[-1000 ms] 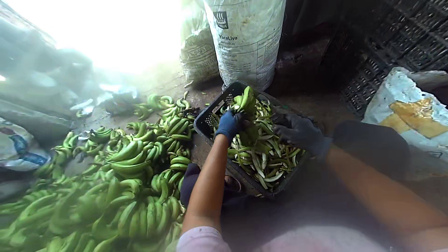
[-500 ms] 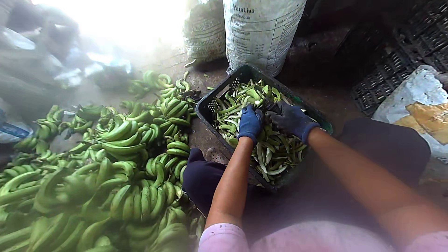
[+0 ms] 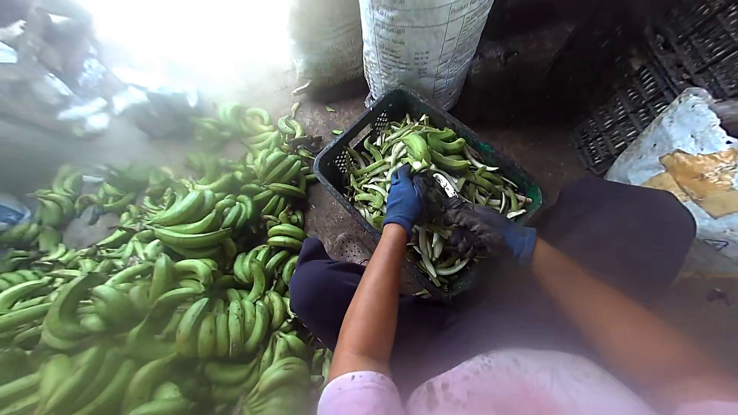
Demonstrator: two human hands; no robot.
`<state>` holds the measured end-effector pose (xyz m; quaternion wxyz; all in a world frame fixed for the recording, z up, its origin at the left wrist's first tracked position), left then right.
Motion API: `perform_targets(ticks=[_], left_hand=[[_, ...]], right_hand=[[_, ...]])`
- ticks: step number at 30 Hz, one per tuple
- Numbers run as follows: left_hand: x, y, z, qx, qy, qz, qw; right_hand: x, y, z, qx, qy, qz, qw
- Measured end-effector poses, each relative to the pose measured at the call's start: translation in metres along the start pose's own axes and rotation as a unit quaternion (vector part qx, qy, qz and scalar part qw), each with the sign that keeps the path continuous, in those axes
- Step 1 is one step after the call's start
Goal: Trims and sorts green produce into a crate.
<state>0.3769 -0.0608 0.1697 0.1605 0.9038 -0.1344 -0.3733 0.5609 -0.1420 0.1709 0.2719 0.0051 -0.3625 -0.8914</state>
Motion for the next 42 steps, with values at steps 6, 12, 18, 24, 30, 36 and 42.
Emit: perform_targets(ticks=[6,12,18,24,30,36,42], left_hand=[[-0.046,0.046,-0.003,-0.068,-0.194,0.150,0.967],[-0.036,0.060,0.000,-0.093,-0.237,0.134,0.958],[-0.030,0.058,0.008,-0.067,-0.232,0.118,0.963],[-0.020,0.058,0.022,-0.058,-0.249,0.125,0.959],[-0.023,0.065,0.027,-0.073,-0.248,0.124,0.958],[-0.026,0.076,0.022,-0.081,-0.264,0.126,0.953],[-0.030,0.081,0.018,-0.095,-0.258,0.215,0.937]], right_hand=[[-0.023,0.015,0.043,-0.090,0.322,-0.061,0.940],[0.007,0.004,0.083,-0.045,0.451,-0.049,0.890],[0.004,-0.030,0.058,-0.009,0.390,-0.058,0.919],[0.025,-0.023,0.026,0.089,0.195,0.012,0.977],[0.041,-0.003,0.027,0.053,0.240,-0.027,0.969],[0.042,0.005,0.026,0.011,0.321,-0.045,0.946],[0.044,0.022,0.007,0.021,0.304,-0.041,0.952]])
Point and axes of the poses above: each hand's wrist, its own y-axis away from the middle knuckle, its own x-axis out of the palm, z = x × y, the point moved 3 cm from there along -y, towards the middle knuckle, and after that the axes turned 12 degrees about z, right-handed, at the moved point
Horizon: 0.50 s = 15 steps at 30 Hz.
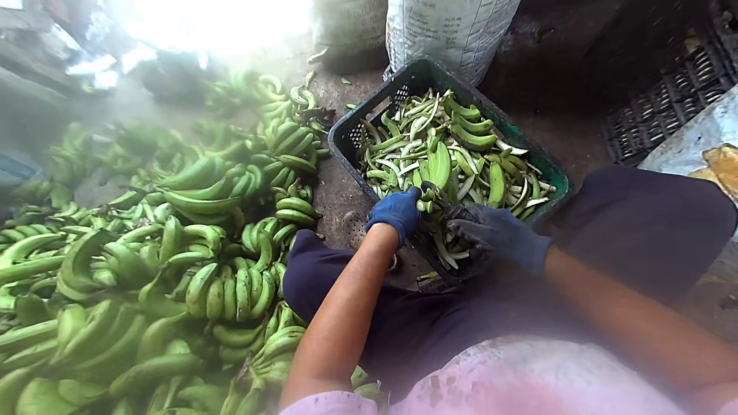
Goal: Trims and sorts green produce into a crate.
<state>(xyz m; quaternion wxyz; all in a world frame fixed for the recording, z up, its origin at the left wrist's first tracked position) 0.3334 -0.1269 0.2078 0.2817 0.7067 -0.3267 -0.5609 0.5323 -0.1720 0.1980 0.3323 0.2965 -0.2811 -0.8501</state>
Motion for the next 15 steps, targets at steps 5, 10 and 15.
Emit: perform_targets(ticks=[5,10,15], left_hand=[[-0.009,-0.006,-0.001,0.028,-0.028,0.047,0.998],[-0.001,-0.012,0.005,0.065,-0.014,0.043,0.997],[0.002,-0.015,0.014,0.079,0.004,0.030,0.996]], right_hand=[[0.008,-0.019,-0.004,-0.040,-0.145,0.021,0.988],[-0.007,-0.037,-0.003,-0.068,-0.184,-0.008,0.980],[-0.008,-0.018,0.002,-0.003,-0.007,-0.002,1.000]])
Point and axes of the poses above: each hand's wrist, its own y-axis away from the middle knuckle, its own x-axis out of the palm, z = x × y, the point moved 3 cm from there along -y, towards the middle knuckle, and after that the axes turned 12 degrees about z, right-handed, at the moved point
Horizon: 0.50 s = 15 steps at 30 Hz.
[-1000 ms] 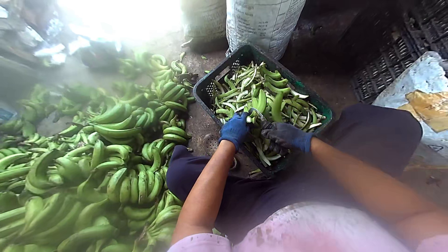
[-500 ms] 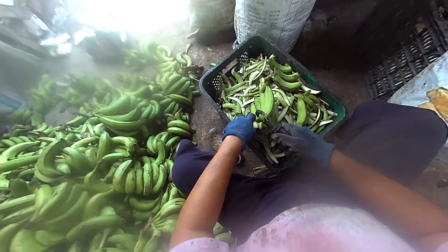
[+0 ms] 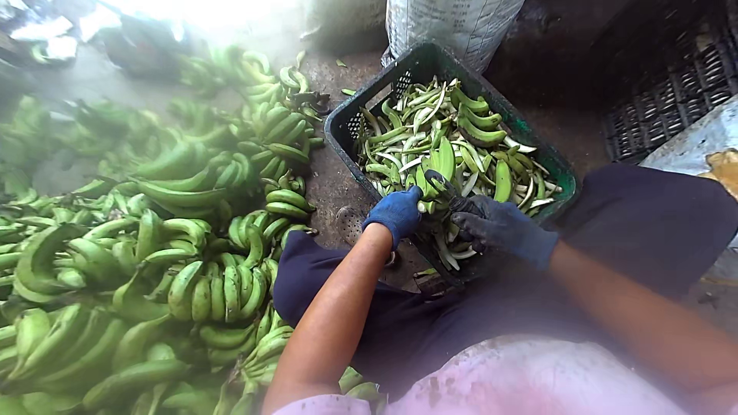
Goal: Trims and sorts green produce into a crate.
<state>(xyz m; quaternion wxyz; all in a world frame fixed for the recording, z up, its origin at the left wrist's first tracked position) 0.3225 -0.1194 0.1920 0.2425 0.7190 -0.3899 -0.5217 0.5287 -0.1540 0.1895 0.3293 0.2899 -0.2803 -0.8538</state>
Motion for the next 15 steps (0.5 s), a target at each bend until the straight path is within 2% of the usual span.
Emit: perform_targets(ticks=[2,5,7,9,11,13,15], left_hand=[[0.004,-0.002,0.001,0.010,-0.002,-0.013,1.000],[0.012,-0.005,0.002,0.022,-0.008,-0.022,0.999],[0.014,-0.004,0.005,0.014,-0.003,-0.028,0.999],[0.017,0.000,0.005,0.005,-0.001,-0.040,0.999],[0.016,0.004,0.002,0.007,0.026,-0.057,0.998],[0.010,0.006,-0.001,0.017,0.100,-0.092,0.991],[0.005,0.005,-0.007,0.028,0.222,-0.132,0.966]], right_hand=[[0.001,-0.003,0.001,0.024,0.035,0.001,0.999],[0.005,-0.026,0.005,0.085,0.045,0.047,0.994],[0.009,-0.036,0.006,0.082,-0.062,0.094,0.990],[0.011,-0.025,0.002,0.049,-0.178,0.159,0.970],[0.009,-0.004,-0.006,0.017,-0.230,0.180,0.956],[0.001,0.013,-0.010,-0.004,-0.240,0.142,0.960],[-0.008,0.016,-0.020,-0.040,-0.240,0.053,0.968]])
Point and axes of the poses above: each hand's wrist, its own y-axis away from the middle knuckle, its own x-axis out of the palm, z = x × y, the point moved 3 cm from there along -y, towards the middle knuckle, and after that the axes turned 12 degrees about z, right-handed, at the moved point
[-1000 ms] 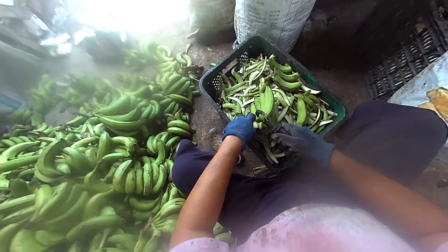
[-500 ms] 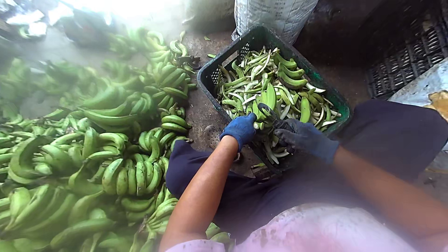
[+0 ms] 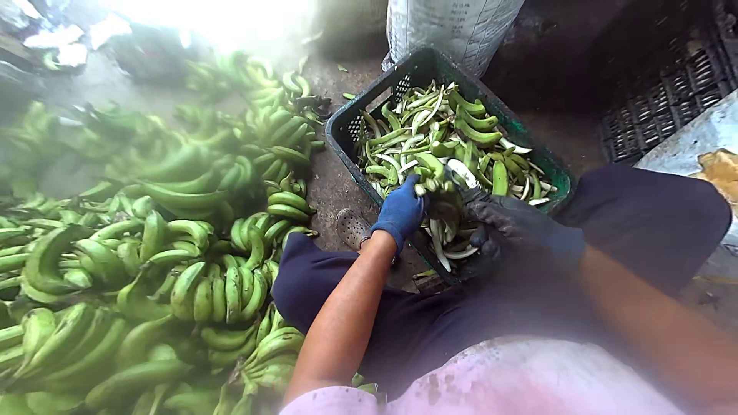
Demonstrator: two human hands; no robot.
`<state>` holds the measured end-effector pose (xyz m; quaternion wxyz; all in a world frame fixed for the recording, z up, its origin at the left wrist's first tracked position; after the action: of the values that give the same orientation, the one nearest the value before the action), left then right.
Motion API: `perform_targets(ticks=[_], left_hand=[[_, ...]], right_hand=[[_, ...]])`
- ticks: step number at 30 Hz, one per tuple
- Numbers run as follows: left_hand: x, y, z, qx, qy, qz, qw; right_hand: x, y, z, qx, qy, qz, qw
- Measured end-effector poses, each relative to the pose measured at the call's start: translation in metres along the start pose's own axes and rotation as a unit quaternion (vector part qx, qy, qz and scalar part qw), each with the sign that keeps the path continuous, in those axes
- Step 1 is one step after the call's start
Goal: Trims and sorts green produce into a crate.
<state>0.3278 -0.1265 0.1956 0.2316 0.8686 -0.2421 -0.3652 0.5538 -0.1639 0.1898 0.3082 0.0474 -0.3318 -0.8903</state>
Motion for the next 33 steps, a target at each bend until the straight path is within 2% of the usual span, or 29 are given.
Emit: perform_targets(ticks=[3,5,7,10,12,13,14,16,18,19,22,23,25,27,28,30,31,33], left_hand=[[0.005,-0.006,-0.016,-0.008,0.186,-0.057,0.981],[0.010,-0.014,-0.019,-0.019,0.249,-0.068,0.966],[0.017,-0.026,-0.013,-0.023,0.266,-0.079,0.961],[0.019,-0.029,-0.010,-0.026,0.240,-0.097,0.966],[0.024,-0.022,-0.009,-0.035,0.193,-0.097,0.976],[0.029,-0.019,-0.004,-0.037,0.165,-0.095,0.981],[0.033,-0.017,0.002,-0.033,0.136,-0.088,0.986],[0.032,-0.023,0.006,-0.025,0.144,-0.081,0.986],[0.025,-0.020,0.010,-0.029,0.176,-0.044,0.983],[0.016,-0.021,0.009,-0.037,0.155,-0.017,0.987],[0.000,-0.022,0.008,-0.061,-0.041,0.059,0.996],[-0.003,-0.021,0.009,-0.061,-0.060,0.072,0.994],[-0.004,-0.020,0.008,-0.040,-0.025,0.071,0.996],[0.003,-0.017,0.003,0.023,0.114,0.054,0.992],[0.011,-0.017,0.004,0.046,0.237,0.047,0.969],[0.022,-0.015,0.008,0.077,0.443,0.064,0.891],[0.023,-0.014,0.008,0.083,0.511,0.080,0.852],[0.021,-0.012,0.005,0.106,0.589,0.085,0.797]], right_hand=[[-0.009,-0.003,0.007,-0.015,0.073,-0.105,0.992],[-0.011,-0.007,0.019,0.019,0.133,-0.118,0.984],[-0.018,-0.008,0.029,0.020,0.122,-0.104,0.987],[-0.016,0.004,0.045,-0.116,0.087,-0.128,0.981],[-0.017,-0.005,0.023,-0.142,0.107,-0.076,0.981],[-0.016,-0.012,0.003,-0.101,0.112,-0.012,0.989],[-0.011,-0.015,-0.004,-0.017,0.094,0.030,0.995],[-0.012,-0.016,0.002,0.079,0.055,0.071,0.993],[-0.006,-0.015,-0.005,0.058,0.011,0.049,0.997],[-0.006,-0.015,-0.005,0.035,0.000,0.020,0.999],[-0.012,-0.013,-0.007,-0.042,0.004,-0.040,0.998],[-0.012,-0.012,-0.006,-0.053,0.014,-0.048,0.997],[-0.010,-0.004,0.000,-0.053,0.046,-0.060,0.996],[-0.007,0.006,0.006,-0.071,0.074,-0.082,0.991],[-0.006,0.010,0.007,-0.092,0.094,-0.095,0.987],[-0.004,0.013,0.007,-0.121,0.116,-0.102,0.981],[-0.003,0.012,0.008,-0.113,0.127,-0.101,0.980],[-0.003,0.006,0.013,-0.075,0.156,-0.088,0.981]])
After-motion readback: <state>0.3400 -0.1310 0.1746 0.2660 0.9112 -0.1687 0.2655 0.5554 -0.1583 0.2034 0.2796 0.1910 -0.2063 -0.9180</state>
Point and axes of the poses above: each hand's wrist, its own y-axis away from the middle knuckle, its own x-axis out of the palm, z = x × y, the point moved 3 cm from there along -y, towards the middle knuckle, and after that the axes turned 12 degrees about z, right-handed, at the moved point
